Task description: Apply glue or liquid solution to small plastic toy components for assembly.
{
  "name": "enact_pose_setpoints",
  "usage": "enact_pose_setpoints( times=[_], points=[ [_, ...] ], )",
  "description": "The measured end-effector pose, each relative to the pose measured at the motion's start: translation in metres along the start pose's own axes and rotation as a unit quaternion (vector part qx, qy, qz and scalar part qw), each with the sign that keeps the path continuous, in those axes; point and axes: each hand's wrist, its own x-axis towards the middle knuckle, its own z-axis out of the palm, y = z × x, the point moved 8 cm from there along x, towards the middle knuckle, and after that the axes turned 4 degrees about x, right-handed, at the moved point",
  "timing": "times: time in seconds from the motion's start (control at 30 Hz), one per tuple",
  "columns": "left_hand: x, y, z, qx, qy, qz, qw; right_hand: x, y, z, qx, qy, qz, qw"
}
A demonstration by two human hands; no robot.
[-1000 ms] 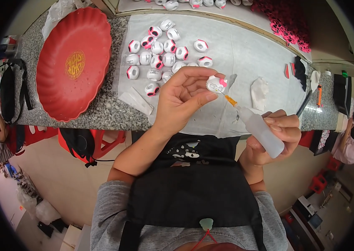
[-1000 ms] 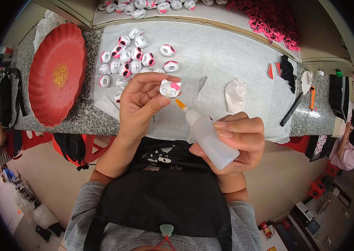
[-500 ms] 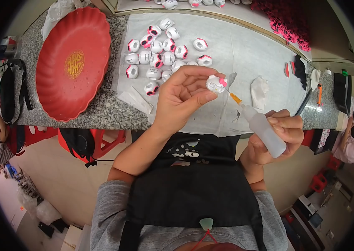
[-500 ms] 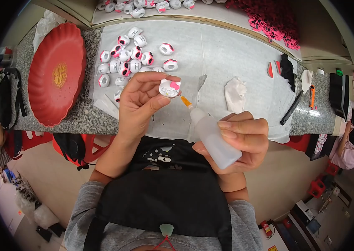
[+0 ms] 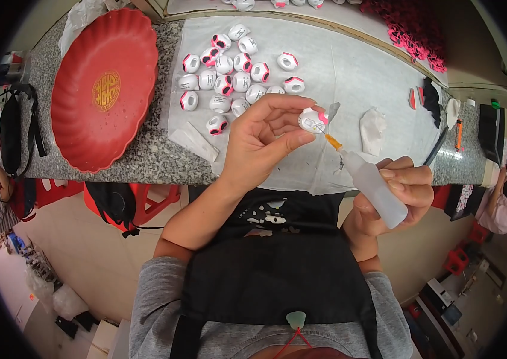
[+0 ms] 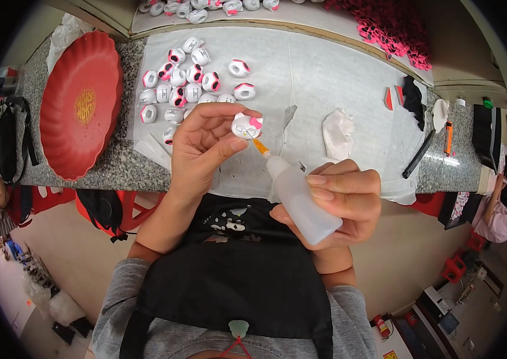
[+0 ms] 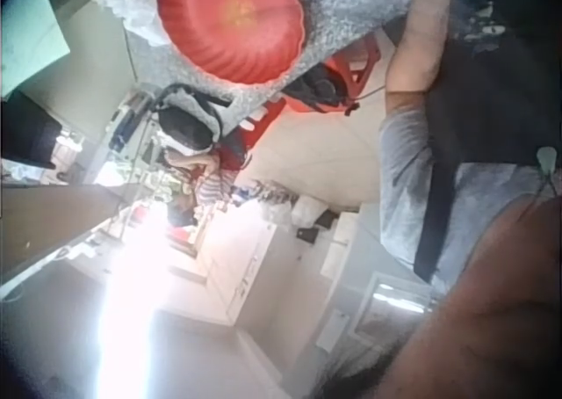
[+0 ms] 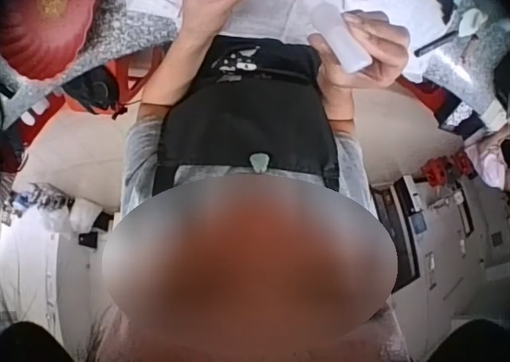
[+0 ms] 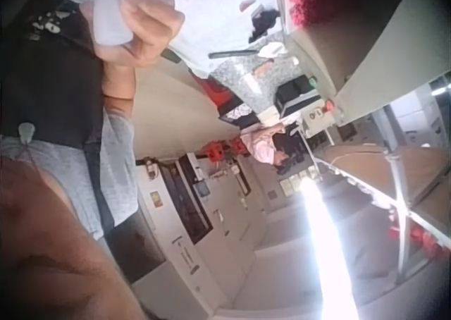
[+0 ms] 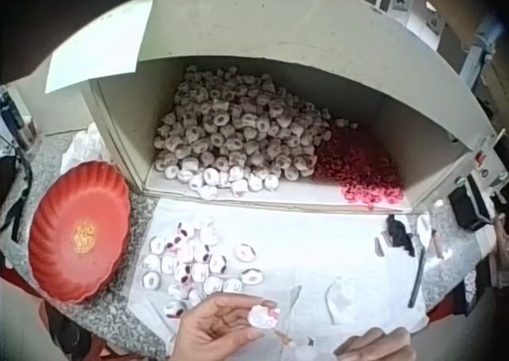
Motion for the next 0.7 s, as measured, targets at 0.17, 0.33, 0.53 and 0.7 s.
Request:
enact_pose_setpoints(
  times=[0.17, 0.33, 0.53, 0.7],
  points=[
    [0.0000, 0.0016, 0.0009, 0.035, -0.001, 0.023, 0.999, 0.0015, -0.0004, 0.0007, -0.026, 0.011, -0.011, 1.000],
    [-0.0024, 0.0044, -0.0005, 0.094, 0.003, 0.055, 0.994, -0.0007, 0.0004, 0.0016, -0.003, -0.007, -0.001, 1.000],
    [-0.0028, 0.0071, 0.0015, 0.168, -0.018, 0.068, 0.983, -0.0005, 0.0020, 0.0033, 0.000, -0.014, 0.005, 1.000],
    [-0.0002, 0.0074, -0.0001, 0.141, 0.017, 0.083, 0.986, 0.0033, 0.0008, -0.0014, -0.049, 0.009, -0.005, 0.999]
  ],
)
